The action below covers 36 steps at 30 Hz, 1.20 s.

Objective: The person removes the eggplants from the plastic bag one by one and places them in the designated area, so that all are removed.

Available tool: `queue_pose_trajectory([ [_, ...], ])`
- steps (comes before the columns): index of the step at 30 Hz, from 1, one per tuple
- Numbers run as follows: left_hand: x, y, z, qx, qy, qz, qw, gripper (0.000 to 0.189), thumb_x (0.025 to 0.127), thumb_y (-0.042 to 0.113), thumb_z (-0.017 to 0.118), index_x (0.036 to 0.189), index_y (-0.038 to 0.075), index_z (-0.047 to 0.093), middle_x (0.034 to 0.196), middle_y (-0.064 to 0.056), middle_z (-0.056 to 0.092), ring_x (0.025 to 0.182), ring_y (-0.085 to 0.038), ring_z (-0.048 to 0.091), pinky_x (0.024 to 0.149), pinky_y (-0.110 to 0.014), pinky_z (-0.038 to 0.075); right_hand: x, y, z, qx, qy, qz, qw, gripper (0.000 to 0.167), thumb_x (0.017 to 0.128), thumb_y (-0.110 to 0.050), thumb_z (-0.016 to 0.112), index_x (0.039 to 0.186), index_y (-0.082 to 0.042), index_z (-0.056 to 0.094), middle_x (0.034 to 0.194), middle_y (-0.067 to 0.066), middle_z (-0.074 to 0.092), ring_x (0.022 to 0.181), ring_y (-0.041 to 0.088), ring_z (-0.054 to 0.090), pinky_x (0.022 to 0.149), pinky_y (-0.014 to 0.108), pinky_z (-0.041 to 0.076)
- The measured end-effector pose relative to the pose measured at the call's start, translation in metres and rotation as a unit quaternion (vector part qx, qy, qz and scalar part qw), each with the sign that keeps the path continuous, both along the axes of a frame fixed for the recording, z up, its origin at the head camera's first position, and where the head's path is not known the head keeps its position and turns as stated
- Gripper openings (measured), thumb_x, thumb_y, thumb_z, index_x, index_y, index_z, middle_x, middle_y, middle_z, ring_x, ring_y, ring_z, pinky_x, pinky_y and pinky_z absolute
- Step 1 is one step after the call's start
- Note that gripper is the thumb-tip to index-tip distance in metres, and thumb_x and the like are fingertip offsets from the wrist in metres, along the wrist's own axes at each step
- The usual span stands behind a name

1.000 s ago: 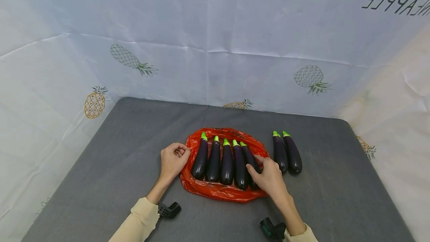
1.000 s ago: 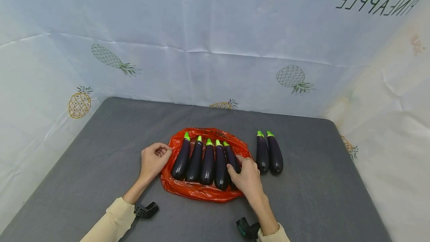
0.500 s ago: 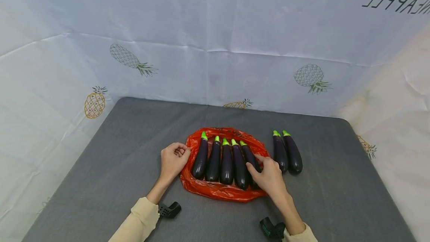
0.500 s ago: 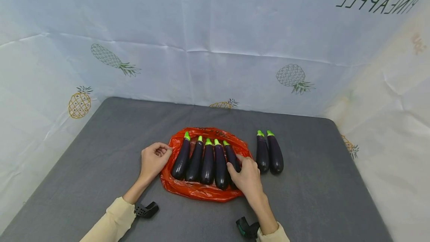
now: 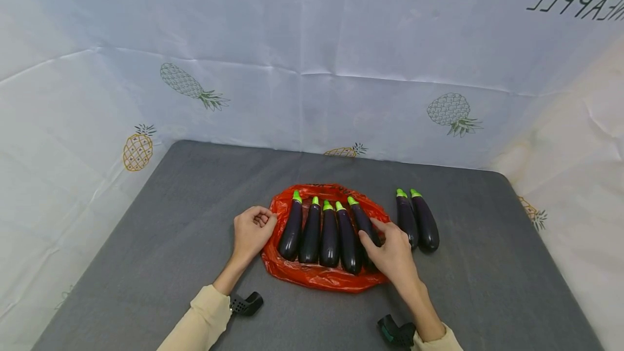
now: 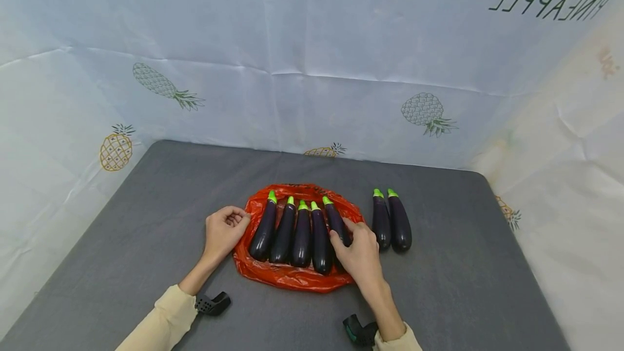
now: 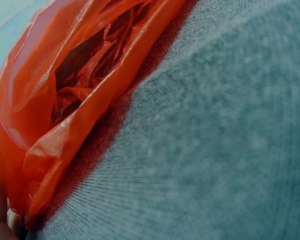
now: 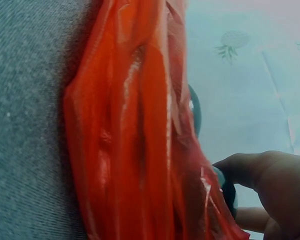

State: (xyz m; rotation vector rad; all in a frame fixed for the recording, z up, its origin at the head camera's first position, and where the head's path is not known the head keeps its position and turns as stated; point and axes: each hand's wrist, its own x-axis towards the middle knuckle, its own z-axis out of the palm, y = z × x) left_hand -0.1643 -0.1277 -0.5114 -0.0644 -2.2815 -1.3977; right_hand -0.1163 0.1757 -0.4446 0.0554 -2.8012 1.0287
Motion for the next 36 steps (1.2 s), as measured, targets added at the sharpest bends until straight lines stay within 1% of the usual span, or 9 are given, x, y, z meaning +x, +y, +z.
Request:
queue_pose_trajectory([
  [7,0.0,0.0,0.0,0.001,0.0,-0.001,1.0,0.013,0.079,0.002,0.076,0.07,0.009,0.07,0.061,-0.003,0.06,0.053,-0.004,0.049,0.052,-0.012,0.041,0.001,0.002,0.006,-0.012,-0.005,-0.008,0.9999,0.044,0.088,-0.021,0.078,0.126,0.0,0.07,0.103,0.017,0.072,0.08,0.021,0.061,0.068,0.03,0.05],
  [10,0.001,0.0,0.0,0.002,0.0,-0.002,1.0,0.012,0.079,0.002,0.076,0.07,0.008,0.069,0.061,-0.004,0.06,0.053,-0.004,0.049,0.052,-0.012,0.041,0.002,0.003,0.007,-0.015,-0.003,-0.015,0.9998,0.043,0.088,-0.021,0.078,0.126,-0.002,0.071,0.101,0.016,0.072,0.079,0.021,0.061,0.068,0.029,0.051],
  [16,0.001,-0.001,-0.001,0.005,-0.001,-0.002,1.0,0.012,0.079,0.002,0.076,0.071,0.008,0.069,0.062,-0.004,0.06,0.053,-0.003,0.049,0.052,-0.012,0.041,0.002,0.004,0.007,-0.027,0.016,-0.027,0.9991,0.042,0.087,-0.02,0.079,0.125,-0.003,0.072,0.092,0.013,0.069,0.076,0.018,0.059,0.067,0.026,0.049],
  [22,0.001,-0.001,-0.002,0.005,-0.003,-0.003,1.0,0.012,0.079,0.002,0.076,0.071,0.008,0.069,0.062,-0.004,0.06,0.053,-0.004,0.049,0.052,-0.013,0.041,0.0,0.006,0.007,-0.031,0.026,-0.041,0.9983,0.044,0.086,-0.021,0.08,0.125,-0.002,0.072,0.092,0.014,0.07,0.075,0.019,0.06,0.067,0.024,0.05],
  [27,0.0,-0.001,-0.002,0.003,-0.003,-0.001,1.0,0.013,0.079,0.002,0.075,0.07,0.008,0.069,0.062,-0.003,0.06,0.053,-0.003,0.049,0.052,-0.013,0.041,-0.001,0.011,0.011,-0.037,0.03,-0.044,0.9979,0.044,0.088,-0.022,0.079,0.127,-0.003,0.071,0.094,0.014,0.071,0.077,0.019,0.061,0.069,0.023,0.05],
  [32,0.0,-0.001,-0.001,0.001,0.001,-0.001,1.0,0.012,0.079,0.002,0.076,0.071,0.008,0.069,0.062,-0.003,0.06,0.054,-0.003,0.049,0.052,-0.012,0.041,-0.003,0.019,0.014,-0.032,0.052,-0.049,0.9969,0.043,0.088,-0.021,0.079,0.125,-0.002,0.071,0.095,0.016,0.072,0.08,0.022,0.064,0.071,0.024,0.052],
  [36,0.0,-0.001,0.0,0.002,0.001,-0.002,1.0,0.012,0.079,0.002,0.076,0.071,0.008,0.069,0.062,-0.003,0.06,0.054,-0.004,0.049,0.052,-0.012,0.04,-0.004,0.027,0.016,-0.032,0.064,-0.061,0.9955,0.043,0.087,-0.02,0.079,0.125,-0.001,0.071,0.096,0.017,0.073,0.082,0.024,0.066,0.073,0.021,0.052],
])
